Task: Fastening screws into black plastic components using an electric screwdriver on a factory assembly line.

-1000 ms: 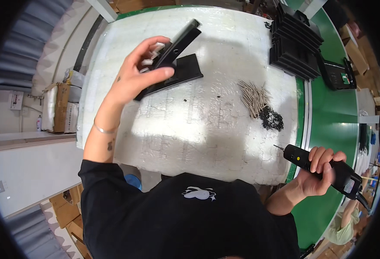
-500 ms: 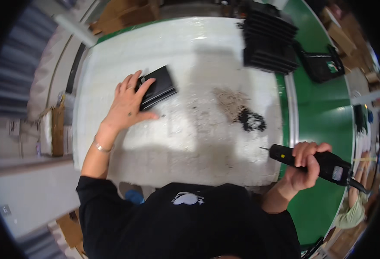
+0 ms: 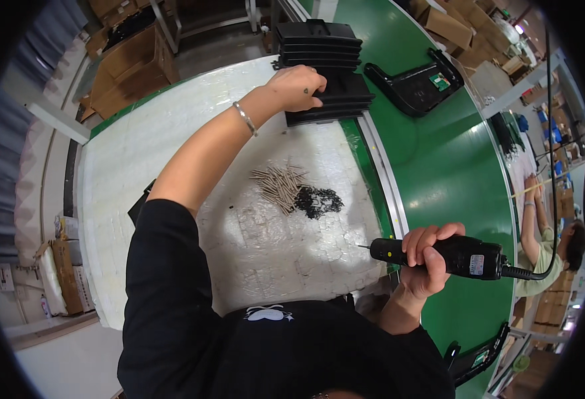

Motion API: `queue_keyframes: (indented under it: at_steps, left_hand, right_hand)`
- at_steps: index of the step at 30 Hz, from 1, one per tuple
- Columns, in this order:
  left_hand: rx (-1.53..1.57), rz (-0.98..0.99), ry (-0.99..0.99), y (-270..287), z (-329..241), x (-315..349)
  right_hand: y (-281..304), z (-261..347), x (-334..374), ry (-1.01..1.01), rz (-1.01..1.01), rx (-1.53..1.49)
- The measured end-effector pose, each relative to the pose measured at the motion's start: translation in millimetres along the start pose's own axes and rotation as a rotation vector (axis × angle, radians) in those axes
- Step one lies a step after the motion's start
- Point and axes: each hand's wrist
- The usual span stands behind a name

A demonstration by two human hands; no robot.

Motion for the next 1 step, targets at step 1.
queue_keyframes:
  at_steps: [1]
  left_hand:
    - [-0.048, 0.157, 0.050, 1.2, -5.7, -11.5]
  right_hand:
    - [0.5, 1.8, -1.2, 0.035, 0.027, 0.055]
Point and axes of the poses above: each hand's wrist, its own x-axis away from the middle knuckle, its own y-axis out of the back of the hand, z = x × y, and after that the axes turned 4 degrees about x, right-handed
